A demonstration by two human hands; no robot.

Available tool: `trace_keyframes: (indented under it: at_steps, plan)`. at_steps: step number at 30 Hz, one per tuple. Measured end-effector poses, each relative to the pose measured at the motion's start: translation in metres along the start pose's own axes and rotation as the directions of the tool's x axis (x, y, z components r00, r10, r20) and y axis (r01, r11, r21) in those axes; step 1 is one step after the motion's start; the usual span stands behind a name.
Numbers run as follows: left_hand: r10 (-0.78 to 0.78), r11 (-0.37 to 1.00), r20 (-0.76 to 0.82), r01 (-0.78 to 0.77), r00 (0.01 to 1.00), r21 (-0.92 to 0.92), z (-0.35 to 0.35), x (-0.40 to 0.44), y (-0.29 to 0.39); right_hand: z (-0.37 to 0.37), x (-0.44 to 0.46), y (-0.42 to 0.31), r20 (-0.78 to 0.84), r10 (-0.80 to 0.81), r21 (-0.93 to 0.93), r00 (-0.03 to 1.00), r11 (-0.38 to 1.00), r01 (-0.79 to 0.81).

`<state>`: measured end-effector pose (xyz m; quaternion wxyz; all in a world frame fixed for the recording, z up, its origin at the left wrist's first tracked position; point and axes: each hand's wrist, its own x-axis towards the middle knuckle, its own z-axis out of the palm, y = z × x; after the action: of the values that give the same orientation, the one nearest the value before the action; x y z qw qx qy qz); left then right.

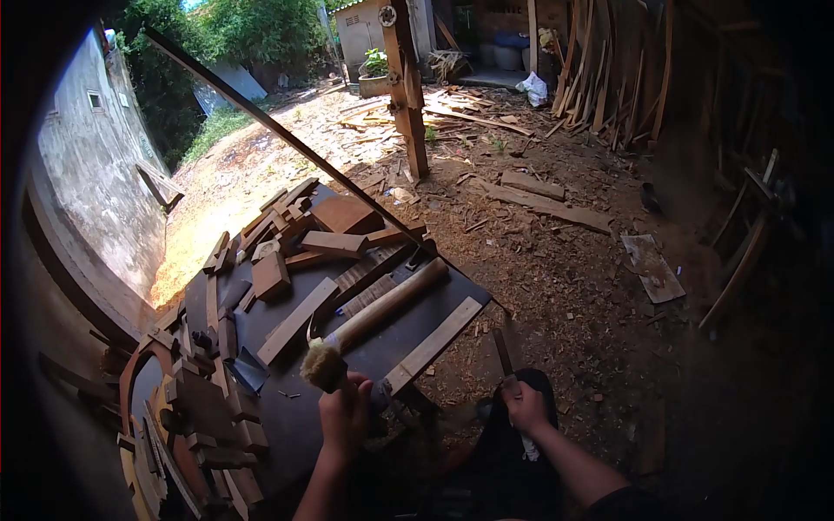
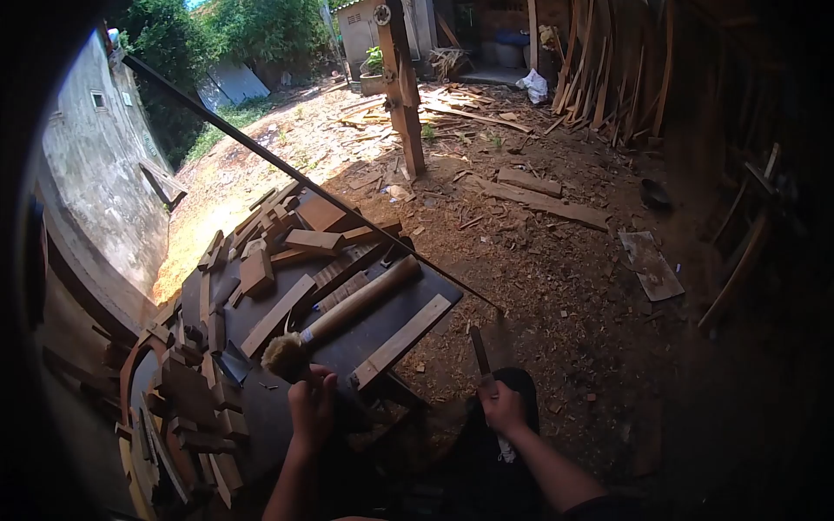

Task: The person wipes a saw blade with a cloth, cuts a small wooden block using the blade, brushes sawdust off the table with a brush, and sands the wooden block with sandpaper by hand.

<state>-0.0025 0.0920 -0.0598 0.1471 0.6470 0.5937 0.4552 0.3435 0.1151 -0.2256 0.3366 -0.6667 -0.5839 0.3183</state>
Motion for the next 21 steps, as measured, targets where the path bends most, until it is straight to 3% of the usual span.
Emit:
trace_keyframes:
  at_steps: [3, 10, 15, 17, 21]
  plan:
    - [0.106, 0.989, 0.147, -0.119, 0.983, 0.085, -0.001, -0.011, 0.004, -0.001, 0.0, -0.006, 0.002, 0.009, -0.026, 1.0, 1.0, -0.009]
    - [-0.059, 0.989, 0.235, 0.026, 0.97, 0.143, -0.043, 0.0, 0.043, -0.001, -0.001, -0.006, 0.034, 0.013, 0.0, 0.999, 1.0, -0.013]
    - [-0.03, 0.983, 0.066, 0.017, 0.997, 0.182, -0.084, 0.002, 0.055, -0.001, 0.0, -0.007, 0.007, -0.035, -0.011, 0.999, 0.999, 0.035]
    - [-0.148, 0.988, -0.062, 0.151, 0.987, 0.029, -0.092, -0.001, 0.055, -0.001, 0.0, -0.008, 0.034, 0.017, -0.015, 0.999, 1.0, -0.017]
    - [-0.069, 0.989, -0.29, 0.028, 0.955, -0.144, -0.066, 0.017, 0.063, 0.001, 0.0, -0.011, 0.026, 0.013, -0.055, 1.0, 0.998, -0.012]
